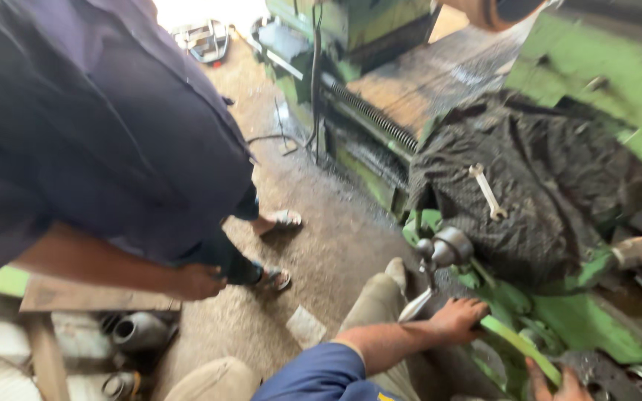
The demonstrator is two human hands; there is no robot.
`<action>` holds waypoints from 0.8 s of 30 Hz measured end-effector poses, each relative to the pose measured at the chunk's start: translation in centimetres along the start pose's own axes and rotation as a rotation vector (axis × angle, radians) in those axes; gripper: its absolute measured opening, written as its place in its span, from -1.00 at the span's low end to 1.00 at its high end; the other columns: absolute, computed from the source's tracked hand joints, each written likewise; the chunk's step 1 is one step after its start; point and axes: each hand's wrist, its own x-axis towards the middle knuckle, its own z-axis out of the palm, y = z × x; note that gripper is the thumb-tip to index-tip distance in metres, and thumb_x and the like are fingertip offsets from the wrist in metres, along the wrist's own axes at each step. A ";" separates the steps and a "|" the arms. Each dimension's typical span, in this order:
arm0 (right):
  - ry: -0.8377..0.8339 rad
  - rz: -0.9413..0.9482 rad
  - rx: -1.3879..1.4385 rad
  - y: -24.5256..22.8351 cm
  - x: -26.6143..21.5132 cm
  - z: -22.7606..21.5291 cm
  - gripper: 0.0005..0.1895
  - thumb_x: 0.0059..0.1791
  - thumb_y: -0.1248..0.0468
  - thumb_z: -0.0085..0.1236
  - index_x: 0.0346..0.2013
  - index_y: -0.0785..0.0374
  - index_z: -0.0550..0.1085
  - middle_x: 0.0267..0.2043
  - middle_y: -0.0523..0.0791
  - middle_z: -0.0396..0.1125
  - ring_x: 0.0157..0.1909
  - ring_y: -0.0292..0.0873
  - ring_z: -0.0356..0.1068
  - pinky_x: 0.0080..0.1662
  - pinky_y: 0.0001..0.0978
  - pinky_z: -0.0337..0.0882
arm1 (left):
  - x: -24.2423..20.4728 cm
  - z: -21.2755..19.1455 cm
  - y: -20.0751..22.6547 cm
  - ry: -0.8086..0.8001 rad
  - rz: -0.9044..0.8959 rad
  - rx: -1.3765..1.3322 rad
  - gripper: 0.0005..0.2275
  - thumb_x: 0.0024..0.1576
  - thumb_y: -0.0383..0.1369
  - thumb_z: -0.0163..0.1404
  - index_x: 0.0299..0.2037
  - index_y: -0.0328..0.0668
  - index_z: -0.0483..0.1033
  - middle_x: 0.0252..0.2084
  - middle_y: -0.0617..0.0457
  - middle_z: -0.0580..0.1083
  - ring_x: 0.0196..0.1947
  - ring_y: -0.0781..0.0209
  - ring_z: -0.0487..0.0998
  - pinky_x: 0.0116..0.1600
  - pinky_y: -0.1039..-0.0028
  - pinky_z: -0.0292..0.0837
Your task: The person operates a green industrial machine by repeatedly turning a large handwheel with both hands. The camera view is unstable and frequently shakes. Another person briefly walks past in the background.
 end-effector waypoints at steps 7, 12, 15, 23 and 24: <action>-0.380 0.175 -0.216 1.8 -0.1 -1.9 0.02 -0.08 -0.54 -0.10 0.30 0.19 0.46 -0.18 0.33 0.49 -0.12 0.43 0.51 -0.09 0.25 0.50 | -0.2 -1.5 1.2 -0.013 -0.036 0.011 -0.54 0.02 -0.25 0.17 0.13 -0.12 0.39 0.16 -0.10 0.45 0.24 -0.21 0.44 0.21 -0.06 0.32; -0.407 0.197 -0.234 0.6 -0.1 -2.5 0.01 -0.10 -0.56 -0.22 0.29 0.11 0.47 -0.09 0.28 0.50 -0.03 0.39 0.50 0.03 0.25 0.49 | 0.0 -2.5 1.9 -0.023 -0.045 0.005 -0.52 0.00 -0.27 0.18 0.12 -0.15 0.38 0.15 -0.13 0.45 0.22 -0.21 0.43 0.16 -0.07 0.30; -0.446 0.231 -0.206 0.0 0.2 -3.4 0.07 -0.12 -0.59 -0.23 0.33 0.16 0.37 -0.03 0.33 0.45 0.06 0.43 0.45 0.02 0.26 0.44 | 0.1 -2.7 2.2 -0.051 -0.064 -0.025 -0.58 0.05 -0.27 0.17 0.10 -0.13 0.39 0.12 -0.11 0.47 0.22 -0.17 0.45 0.18 -0.04 0.30; -0.412 0.212 -0.214 -2.0 -0.3 -4.8 -0.03 -0.09 -0.53 -0.21 0.23 0.17 0.44 -0.04 0.29 0.48 0.04 0.40 0.48 0.05 0.21 0.47 | -0.2 -2.2 2.0 -0.050 -0.074 -0.023 -0.59 0.03 -0.31 0.15 0.09 -0.17 0.38 0.09 -0.10 0.47 0.19 -0.17 0.45 0.14 -0.04 0.30; -0.390 0.199 -0.202 -2.4 -0.4 -4.9 -0.06 -0.08 -0.51 -0.19 0.21 0.15 0.46 -0.06 0.27 0.50 0.04 0.38 0.49 0.05 0.20 0.48 | 0.0 -2.2 1.9 -0.049 -0.077 -0.024 -0.59 0.03 -0.32 0.15 0.09 -0.17 0.38 0.08 -0.10 0.46 0.19 -0.18 0.45 0.13 -0.06 0.29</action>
